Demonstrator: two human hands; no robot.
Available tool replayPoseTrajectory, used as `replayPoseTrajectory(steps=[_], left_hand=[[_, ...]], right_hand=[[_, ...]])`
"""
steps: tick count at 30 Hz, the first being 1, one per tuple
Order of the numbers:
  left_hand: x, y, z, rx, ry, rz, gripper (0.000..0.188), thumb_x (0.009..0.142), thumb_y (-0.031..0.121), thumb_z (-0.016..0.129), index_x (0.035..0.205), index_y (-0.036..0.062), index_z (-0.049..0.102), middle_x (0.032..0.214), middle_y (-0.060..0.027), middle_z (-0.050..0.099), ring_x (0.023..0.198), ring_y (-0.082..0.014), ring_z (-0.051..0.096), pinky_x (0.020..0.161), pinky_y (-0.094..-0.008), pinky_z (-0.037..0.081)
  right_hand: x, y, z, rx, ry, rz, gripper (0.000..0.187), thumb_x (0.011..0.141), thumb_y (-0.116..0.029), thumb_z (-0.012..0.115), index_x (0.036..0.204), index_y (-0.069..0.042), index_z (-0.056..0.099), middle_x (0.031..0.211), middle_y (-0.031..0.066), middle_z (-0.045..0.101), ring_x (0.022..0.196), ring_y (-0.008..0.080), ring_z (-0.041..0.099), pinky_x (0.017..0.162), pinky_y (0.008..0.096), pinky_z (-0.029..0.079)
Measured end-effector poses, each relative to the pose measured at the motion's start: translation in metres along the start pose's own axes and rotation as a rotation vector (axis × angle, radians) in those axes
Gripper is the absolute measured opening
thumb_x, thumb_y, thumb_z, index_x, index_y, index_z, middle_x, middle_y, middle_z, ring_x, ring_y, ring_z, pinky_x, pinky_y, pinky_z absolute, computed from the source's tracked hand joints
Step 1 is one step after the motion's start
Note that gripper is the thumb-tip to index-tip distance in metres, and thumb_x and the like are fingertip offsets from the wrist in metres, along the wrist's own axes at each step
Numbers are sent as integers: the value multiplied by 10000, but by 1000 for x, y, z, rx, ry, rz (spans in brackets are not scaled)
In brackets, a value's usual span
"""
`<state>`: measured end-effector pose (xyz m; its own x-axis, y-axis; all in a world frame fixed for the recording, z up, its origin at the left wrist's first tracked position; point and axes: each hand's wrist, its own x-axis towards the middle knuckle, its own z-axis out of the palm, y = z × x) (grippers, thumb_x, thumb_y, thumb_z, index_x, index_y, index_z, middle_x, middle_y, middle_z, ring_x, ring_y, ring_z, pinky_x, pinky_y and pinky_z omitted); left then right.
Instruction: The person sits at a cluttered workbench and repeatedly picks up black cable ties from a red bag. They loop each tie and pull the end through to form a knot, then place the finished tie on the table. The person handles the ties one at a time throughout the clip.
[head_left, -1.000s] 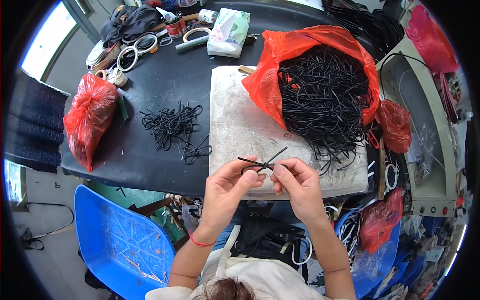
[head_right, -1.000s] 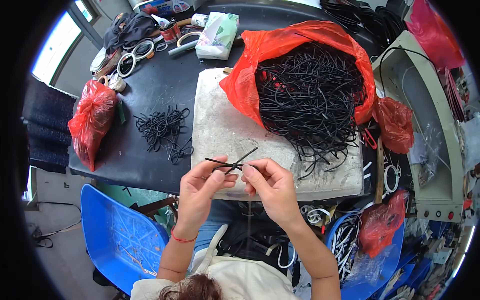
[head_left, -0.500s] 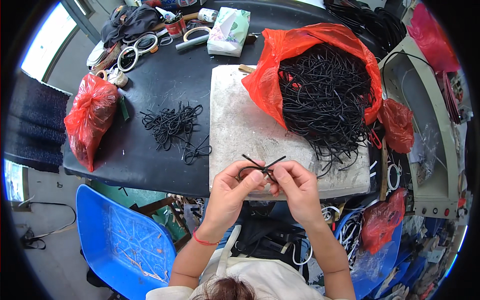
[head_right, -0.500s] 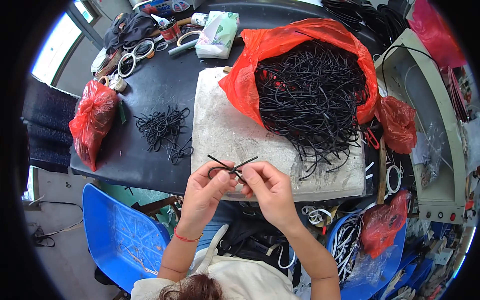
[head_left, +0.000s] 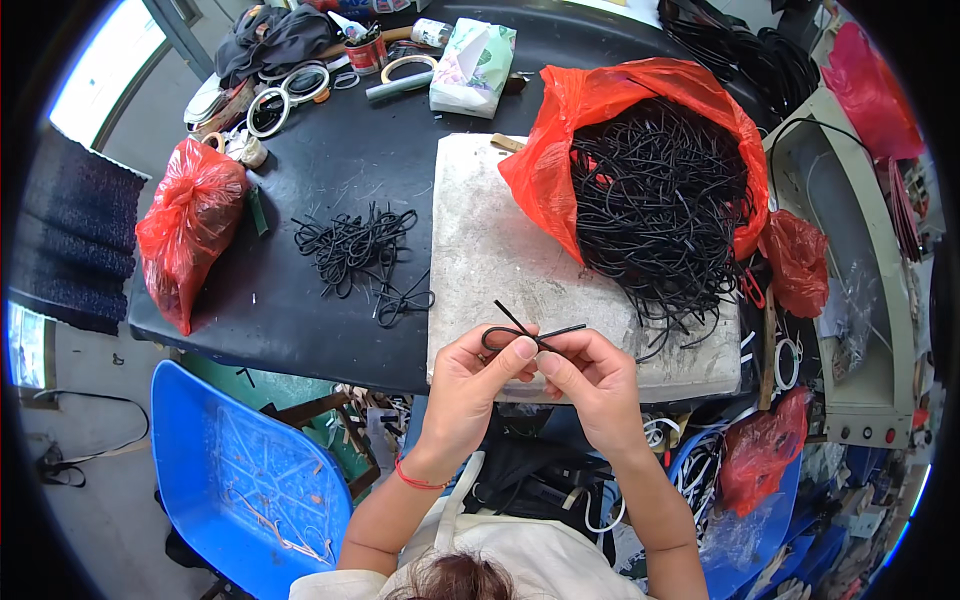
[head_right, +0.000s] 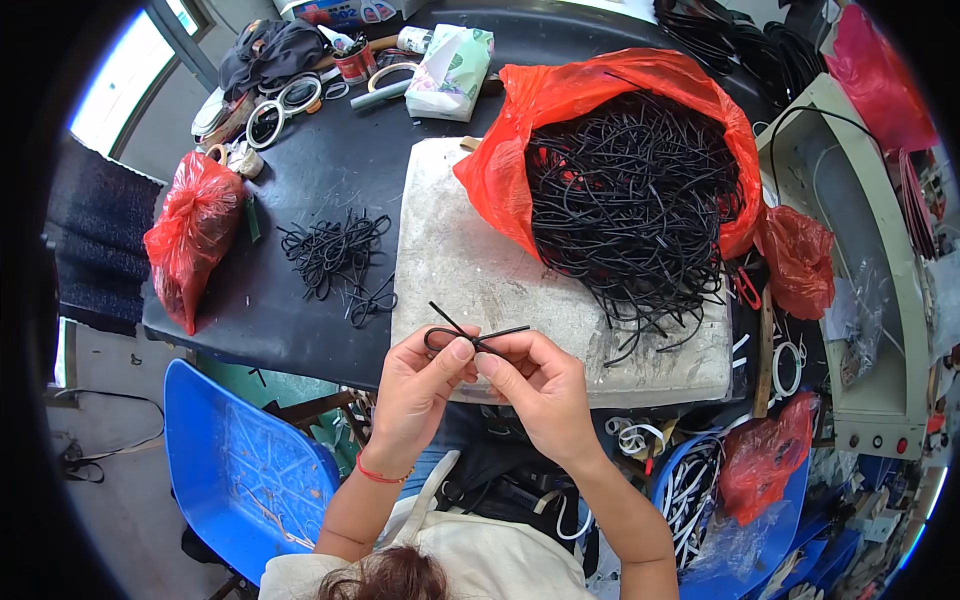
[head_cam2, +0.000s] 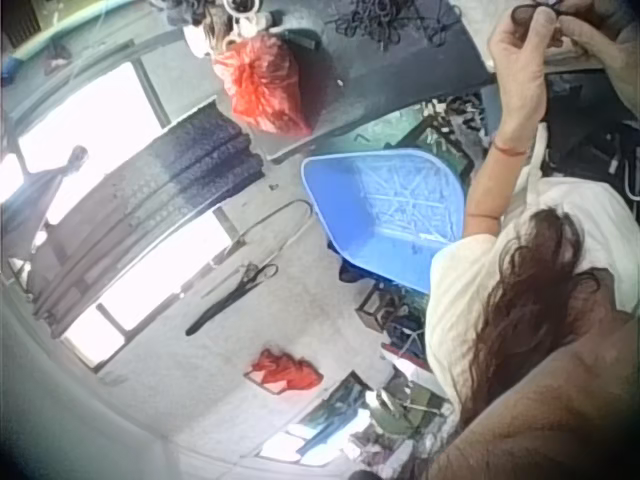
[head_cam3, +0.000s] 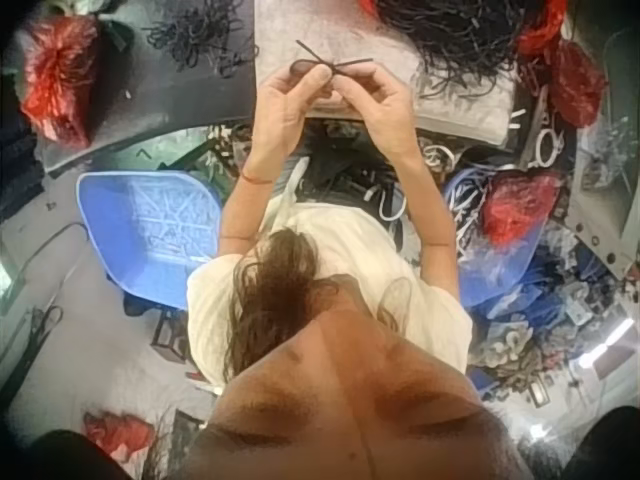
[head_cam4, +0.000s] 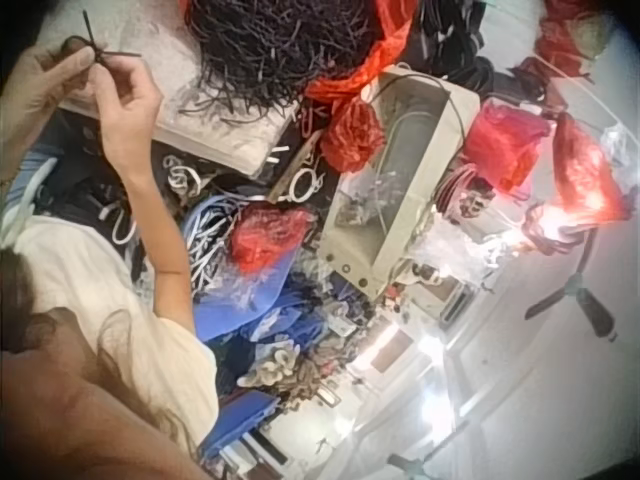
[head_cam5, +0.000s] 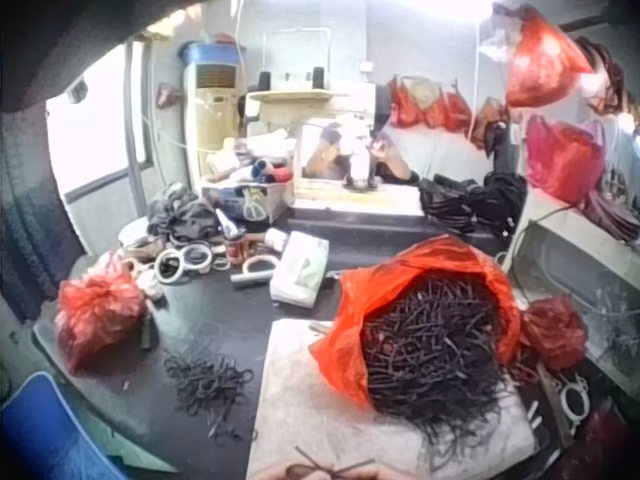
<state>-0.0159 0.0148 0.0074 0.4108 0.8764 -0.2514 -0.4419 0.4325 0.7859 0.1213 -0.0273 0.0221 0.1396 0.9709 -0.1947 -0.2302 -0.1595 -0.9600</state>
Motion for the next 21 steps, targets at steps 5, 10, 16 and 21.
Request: replayPoseTrajectory(steps=[5,10,16,21], left_hand=[[1,5,1,-4,28,-32,216,849,179,603,983,9,596,827,-31,623,726,-73,563,695,-208,448],[1,1,2,10,46,12,209,864,167,579,989,0,593,862,-55,629,769,-97,585,714,-222,464],[-2,-5,8,44,30,55,166,831,105,618,955,-5,609,845,-51,631,745,-94,580,690,-221,468],[-5,-12,8,117,68,122,156,818,72,628,943,-19,607,829,-59,632,722,-96,581,669,-216,474]], right_hand=[[1,6,-10,115,13,47,160,833,-102,611,950,5,590,750,19,587,641,54,527,570,193,431],[1,1,-13,141,-1,76,150,838,-80,599,954,14,588,774,13,583,661,48,521,592,194,426],[2,-4,-2,-13,31,-72,132,842,-74,589,939,17,592,810,14,582,687,50,508,612,189,409],[-2,1,-5,-213,26,-165,101,839,-43,567,915,22,585,812,18,548,686,53,486,600,192,389]])
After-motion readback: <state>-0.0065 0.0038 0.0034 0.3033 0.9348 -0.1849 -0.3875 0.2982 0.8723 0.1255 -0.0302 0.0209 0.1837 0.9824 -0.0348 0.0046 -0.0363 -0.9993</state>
